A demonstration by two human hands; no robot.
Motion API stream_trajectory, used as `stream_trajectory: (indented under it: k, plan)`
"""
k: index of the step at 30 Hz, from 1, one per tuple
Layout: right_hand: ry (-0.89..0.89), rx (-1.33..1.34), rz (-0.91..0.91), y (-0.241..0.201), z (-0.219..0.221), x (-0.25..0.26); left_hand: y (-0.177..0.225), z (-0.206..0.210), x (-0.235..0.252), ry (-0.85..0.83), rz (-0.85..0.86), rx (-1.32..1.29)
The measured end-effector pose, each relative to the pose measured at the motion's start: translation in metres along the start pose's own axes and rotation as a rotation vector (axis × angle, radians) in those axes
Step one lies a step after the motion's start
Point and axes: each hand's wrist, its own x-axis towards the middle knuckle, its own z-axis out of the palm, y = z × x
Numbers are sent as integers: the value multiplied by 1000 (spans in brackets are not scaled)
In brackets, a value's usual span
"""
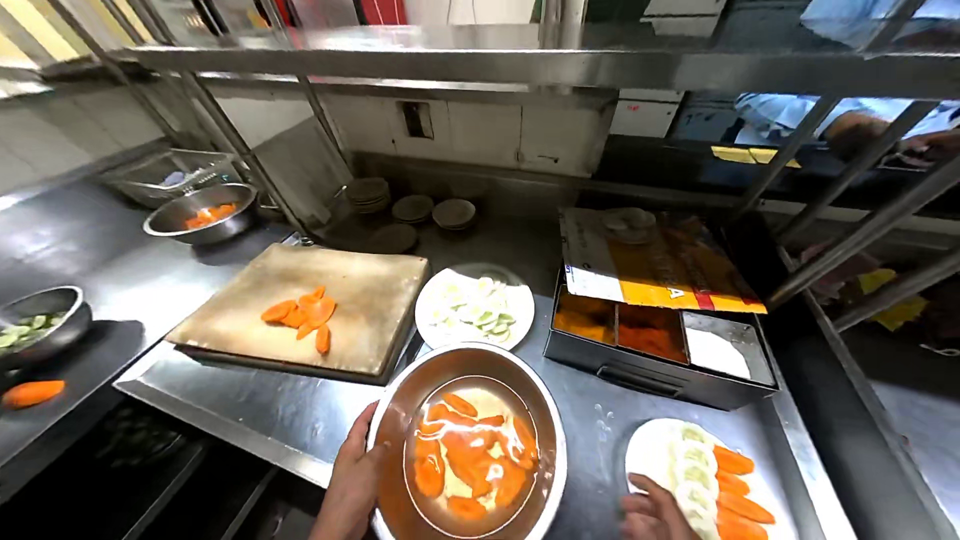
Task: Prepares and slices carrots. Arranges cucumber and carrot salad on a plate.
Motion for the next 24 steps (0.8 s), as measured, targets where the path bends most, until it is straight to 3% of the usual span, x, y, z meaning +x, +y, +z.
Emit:
stream_trajectory:
  k: [5, 9, 17, 24]
  plan:
    - [-244, 175, 94, -36, 69, 22, 5, -21, 27, -100, 13, 37]
    - [-190, 151, 84, -39, 98, 33, 9, -33, 42, -230, 79, 98]
    - [-190, 231, 155, -47, 107, 40, 9, -41, 60, -274, 140, 181]
    - [-318, 251, 124, -42, 96, 45, 8, -40, 56, -234, 195, 221]
